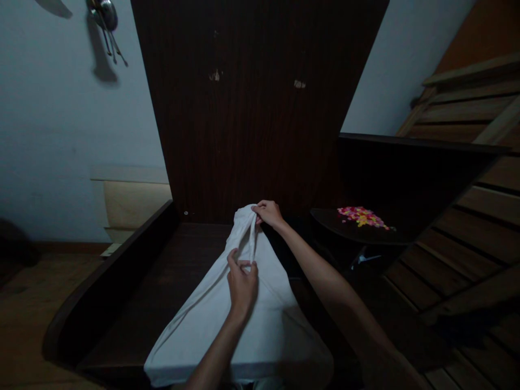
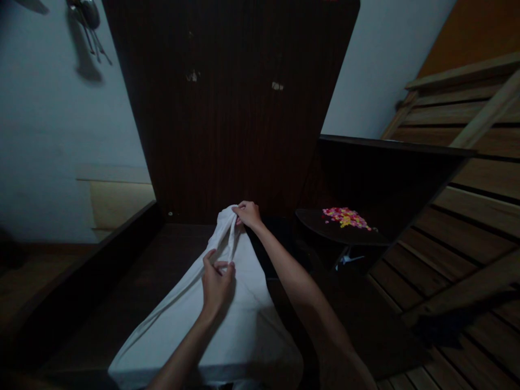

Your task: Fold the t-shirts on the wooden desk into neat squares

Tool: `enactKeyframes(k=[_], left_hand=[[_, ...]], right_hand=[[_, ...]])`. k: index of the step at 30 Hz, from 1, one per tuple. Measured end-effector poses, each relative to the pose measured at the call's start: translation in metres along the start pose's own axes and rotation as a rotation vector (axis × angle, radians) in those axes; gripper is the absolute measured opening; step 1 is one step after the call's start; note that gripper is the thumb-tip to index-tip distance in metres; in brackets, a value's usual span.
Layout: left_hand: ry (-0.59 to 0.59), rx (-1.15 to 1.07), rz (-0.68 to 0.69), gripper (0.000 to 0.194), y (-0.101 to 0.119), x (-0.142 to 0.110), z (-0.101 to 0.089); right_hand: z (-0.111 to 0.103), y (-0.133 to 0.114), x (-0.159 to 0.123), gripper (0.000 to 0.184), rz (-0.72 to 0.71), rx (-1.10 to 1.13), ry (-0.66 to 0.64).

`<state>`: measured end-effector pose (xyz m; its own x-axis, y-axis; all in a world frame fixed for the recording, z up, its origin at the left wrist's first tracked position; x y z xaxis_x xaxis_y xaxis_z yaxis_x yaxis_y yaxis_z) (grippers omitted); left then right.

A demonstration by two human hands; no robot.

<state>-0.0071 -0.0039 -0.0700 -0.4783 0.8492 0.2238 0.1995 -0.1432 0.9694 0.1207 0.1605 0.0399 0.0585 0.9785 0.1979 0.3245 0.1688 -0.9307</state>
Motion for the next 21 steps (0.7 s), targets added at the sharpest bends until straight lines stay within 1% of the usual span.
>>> enactKeyframes(k=[2, 3, 7, 11, 14, 16, 18, 21], left_hand=[[0.001, 0.132, 0.056, 0.069, 0.004, 0.004, -0.009], [-0.004, 0.193, 0.072, 0.07, 0.005, 0.006, -0.012], [-0.04, 0.374, 0.109, 0.062, 0.007, 0.016, -0.017], [0.002, 0.429, 0.215, 0.054, 0.015, 0.022, -0.023], [0.037, 0.42, 0.28, 0.052, 0.02, 0.026, -0.029], [0.061, 0.374, 0.277, 0.05, 0.019, 0.03, -0.033], [0.078, 0.298, 0.245, 0.048, 0.016, 0.034, -0.036], [0.119, 0.13, 0.151, 0.044, 0.007, 0.041, -0.038]], right_hand=[[0.0, -0.001, -0.001, 0.017, 0.001, 0.012, 0.0], [0.0, -0.001, -0.001, 0.017, 0.0, 0.017, 0.0], [0.0, -0.001, -0.001, 0.018, -0.008, 0.018, 0.002], [-0.001, -0.001, 0.001, 0.019, -0.023, 0.02, -0.007], [-0.002, -0.001, 0.001, 0.018, -0.03, 0.036, -0.008], [-0.002, -0.001, 0.002, 0.018, -0.032, 0.036, -0.009], [-0.002, -0.002, 0.002, 0.017, -0.03, 0.036, -0.003], [-0.002, -0.002, 0.002, 0.017, -0.018, 0.029, 0.003]])
Point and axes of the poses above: each hand's wrist, its own x-axis towards the middle knuckle, its own z-axis out of the palm, y = z × x, the point moved 8 cm from there along x, towards the middle knuckle, and after that the axes turned 5 degrees about y, right-handed, at the moved point
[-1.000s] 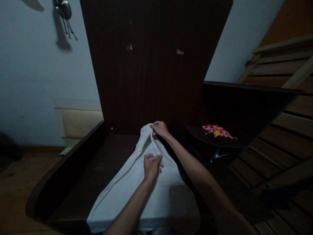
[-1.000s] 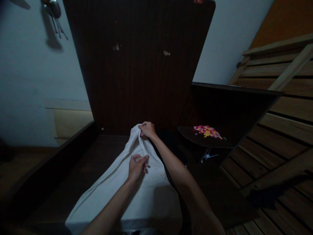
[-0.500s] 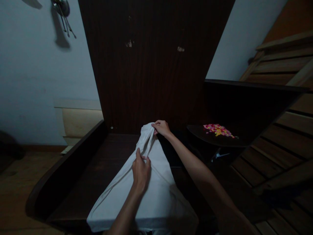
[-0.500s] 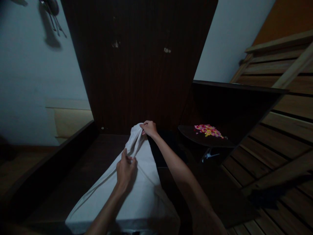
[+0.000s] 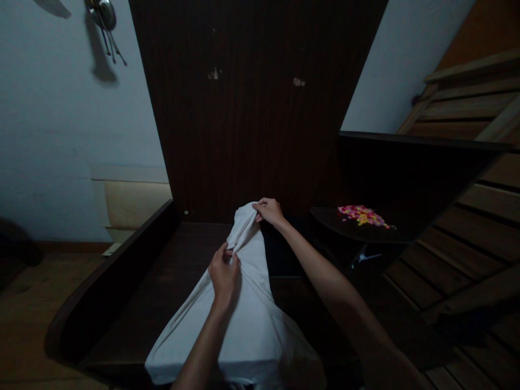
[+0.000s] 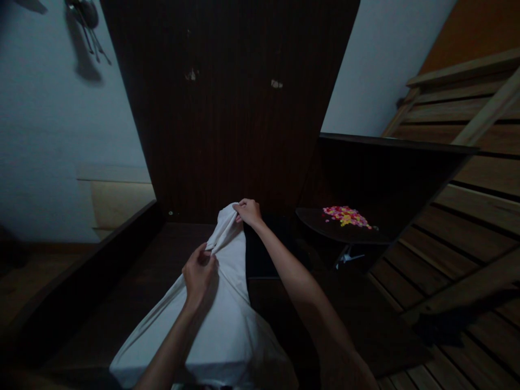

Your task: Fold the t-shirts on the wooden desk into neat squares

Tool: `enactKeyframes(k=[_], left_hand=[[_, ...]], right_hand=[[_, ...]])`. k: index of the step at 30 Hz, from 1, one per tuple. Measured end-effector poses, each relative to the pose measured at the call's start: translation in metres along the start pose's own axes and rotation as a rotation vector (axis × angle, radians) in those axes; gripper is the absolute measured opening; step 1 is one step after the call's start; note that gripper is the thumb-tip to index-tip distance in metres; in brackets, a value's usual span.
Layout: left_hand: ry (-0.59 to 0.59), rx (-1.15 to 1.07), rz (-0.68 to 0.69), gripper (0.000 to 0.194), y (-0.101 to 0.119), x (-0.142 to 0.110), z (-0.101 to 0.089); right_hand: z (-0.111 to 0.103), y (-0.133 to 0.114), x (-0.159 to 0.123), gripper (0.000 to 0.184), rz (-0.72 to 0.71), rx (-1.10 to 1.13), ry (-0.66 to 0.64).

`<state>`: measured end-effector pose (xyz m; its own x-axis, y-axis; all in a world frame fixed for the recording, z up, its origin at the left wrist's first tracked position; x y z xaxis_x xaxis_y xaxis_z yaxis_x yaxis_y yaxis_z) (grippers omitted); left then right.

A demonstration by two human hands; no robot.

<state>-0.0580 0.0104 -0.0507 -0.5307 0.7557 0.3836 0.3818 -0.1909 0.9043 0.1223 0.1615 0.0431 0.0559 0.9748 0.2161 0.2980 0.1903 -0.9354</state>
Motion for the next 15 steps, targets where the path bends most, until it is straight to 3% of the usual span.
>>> enactKeyframes(k=[3, 9, 15], left_hand=[[0.075, -0.137, -0.042, 0.042, -0.004, 0.001, -0.002], [0.107, -0.035, 0.14, 0.035, 0.013, -0.001, -0.005], [-0.044, 0.091, 0.299, 0.024, 0.024, -0.002, 0.003]], right_hand=[[0.001, -0.002, -0.001, 0.019, 0.001, -0.001, -0.005], [0.001, -0.006, -0.002, 0.019, -0.015, 0.001, -0.006], [-0.002, -0.007, -0.003, 0.013, -0.051, -0.033, 0.014]])
Point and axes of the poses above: each hand's wrist, its own x-axis towards the middle knuckle, its own z-axis out of the palm, y = z × x, the point moved 8 cm from there along x, towards the middle knuckle, and after that the axes turned 5 degrees about y, right-handed, at the moved point
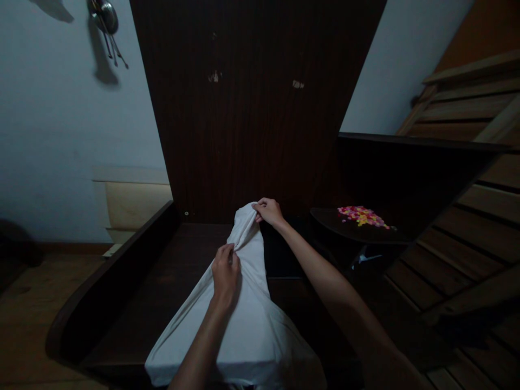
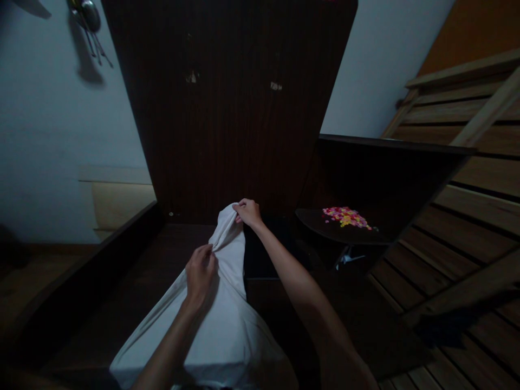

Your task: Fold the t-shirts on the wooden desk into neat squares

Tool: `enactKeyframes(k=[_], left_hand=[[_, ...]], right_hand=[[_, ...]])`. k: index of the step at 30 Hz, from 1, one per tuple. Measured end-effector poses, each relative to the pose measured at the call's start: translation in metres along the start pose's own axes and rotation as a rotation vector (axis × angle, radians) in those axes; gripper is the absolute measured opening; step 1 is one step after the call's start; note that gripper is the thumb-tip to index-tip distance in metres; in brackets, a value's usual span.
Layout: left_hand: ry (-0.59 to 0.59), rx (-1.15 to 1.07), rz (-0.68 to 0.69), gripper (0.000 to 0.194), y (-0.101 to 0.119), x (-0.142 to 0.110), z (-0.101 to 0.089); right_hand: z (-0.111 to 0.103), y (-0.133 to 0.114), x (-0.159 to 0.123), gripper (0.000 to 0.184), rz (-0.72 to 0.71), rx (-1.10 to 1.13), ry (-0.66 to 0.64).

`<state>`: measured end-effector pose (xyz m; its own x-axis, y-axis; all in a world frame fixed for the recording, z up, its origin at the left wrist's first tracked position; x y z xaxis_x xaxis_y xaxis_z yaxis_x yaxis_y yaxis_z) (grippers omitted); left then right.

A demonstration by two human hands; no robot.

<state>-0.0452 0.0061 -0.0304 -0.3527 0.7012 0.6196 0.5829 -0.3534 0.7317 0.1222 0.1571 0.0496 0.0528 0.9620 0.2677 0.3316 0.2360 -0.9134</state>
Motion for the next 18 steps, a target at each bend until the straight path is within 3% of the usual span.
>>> enactKeyframes(k=[6, 10, 14, 18], left_hand=[[-0.099, 0.168, 0.126, 0.013, 0.009, 0.007, -0.006], [-0.184, 0.341, 0.256, 0.012, 0.014, 0.019, -0.014], [-0.309, 0.201, 0.241, 0.022, 0.008, 0.033, -0.023], [-0.366, 0.098, 0.225, 0.022, 0.006, 0.047, -0.033]], right_hand=[[-0.02, -0.018, 0.001, 0.016, -0.255, -0.129, 0.191], [-0.019, -0.025, 0.001, 0.023, -0.334, 0.068, 0.137], [-0.017, -0.032, -0.004, 0.02, -0.329, 0.19, 0.082], [-0.028, -0.055, -0.018, 0.018, -0.426, 0.042, 0.217]])
Point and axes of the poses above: each hand's wrist, its own x-axis towards the middle knuckle, its own z-axis out of the palm, y = z × x, the point moved 8 cm from there along x, towards the middle knuckle, and after that the axes turned 5 degrees about y, right-handed, at the moved point
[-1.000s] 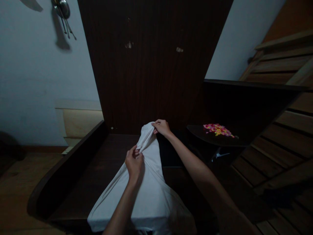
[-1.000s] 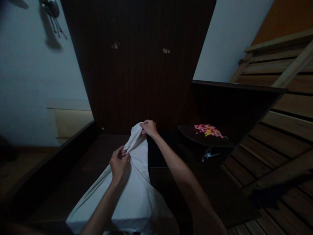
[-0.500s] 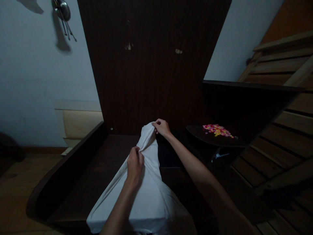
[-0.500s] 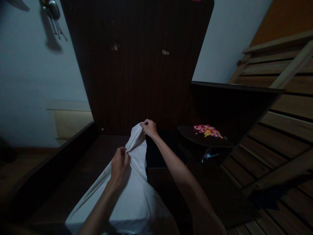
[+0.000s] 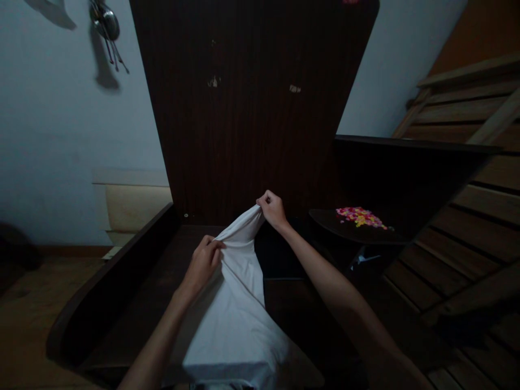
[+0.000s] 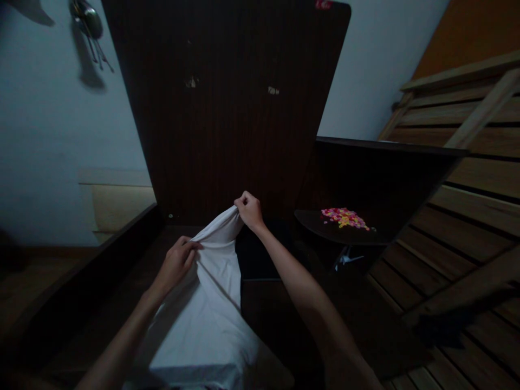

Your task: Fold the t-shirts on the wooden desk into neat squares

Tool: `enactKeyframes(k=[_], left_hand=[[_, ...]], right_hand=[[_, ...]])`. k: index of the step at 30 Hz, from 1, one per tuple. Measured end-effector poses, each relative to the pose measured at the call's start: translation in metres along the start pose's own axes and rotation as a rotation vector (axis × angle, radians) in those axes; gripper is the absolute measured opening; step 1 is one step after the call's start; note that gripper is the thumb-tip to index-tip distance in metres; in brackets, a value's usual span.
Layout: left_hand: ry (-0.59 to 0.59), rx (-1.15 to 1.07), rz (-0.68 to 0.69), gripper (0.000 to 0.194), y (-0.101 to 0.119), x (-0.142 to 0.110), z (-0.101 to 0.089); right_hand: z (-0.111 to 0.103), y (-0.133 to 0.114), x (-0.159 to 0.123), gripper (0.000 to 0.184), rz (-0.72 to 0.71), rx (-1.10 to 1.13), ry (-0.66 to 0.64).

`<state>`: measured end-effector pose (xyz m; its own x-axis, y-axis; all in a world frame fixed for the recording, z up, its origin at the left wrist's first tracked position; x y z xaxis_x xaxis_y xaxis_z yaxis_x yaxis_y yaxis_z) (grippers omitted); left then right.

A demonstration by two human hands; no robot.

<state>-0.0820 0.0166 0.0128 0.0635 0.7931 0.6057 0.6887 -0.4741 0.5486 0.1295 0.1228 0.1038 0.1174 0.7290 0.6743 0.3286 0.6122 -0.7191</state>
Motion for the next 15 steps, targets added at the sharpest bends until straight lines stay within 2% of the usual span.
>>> enactKeyframes(k=[2, 5, 9, 11, 15], left_hand=[[0.004, 0.021, 0.001, 0.022, -0.001, 0.004, -0.006], [-0.018, 0.061, 0.001, 0.031, -0.002, 0.008, -0.009], [-0.205, 0.108, -0.05, 0.022, -0.007, 0.008, -0.002], [-0.252, 0.11, -0.09, 0.024, -0.01, 0.007, -0.002], [-0.129, 0.122, -0.165, 0.018, -0.017, 0.007, -0.009]], right_hand=[[-0.005, -0.019, -0.001, 0.019, -0.077, -0.08, 0.04], [-0.012, -0.044, 0.0, 0.021, -0.145, -0.192, 0.096], [-0.024, -0.068, 0.006, 0.021, -0.215, -0.373, 0.129], [-0.03, -0.075, 0.008, 0.019, -0.236, -0.449, 0.126], [-0.039, -0.079, 0.007, 0.013, -0.213, -0.562, 0.121]])
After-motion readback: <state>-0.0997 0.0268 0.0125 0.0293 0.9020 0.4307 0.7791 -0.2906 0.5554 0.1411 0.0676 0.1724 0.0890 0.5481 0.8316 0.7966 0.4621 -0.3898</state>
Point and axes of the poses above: each hand's wrist, its own x-axis towards the middle knuckle, its own z-axis out of the palm, y = z × x, the point moved 8 cm from there along x, towards the middle knuckle, and after that the axes turned 5 degrees about y, right-handed, at the moved point
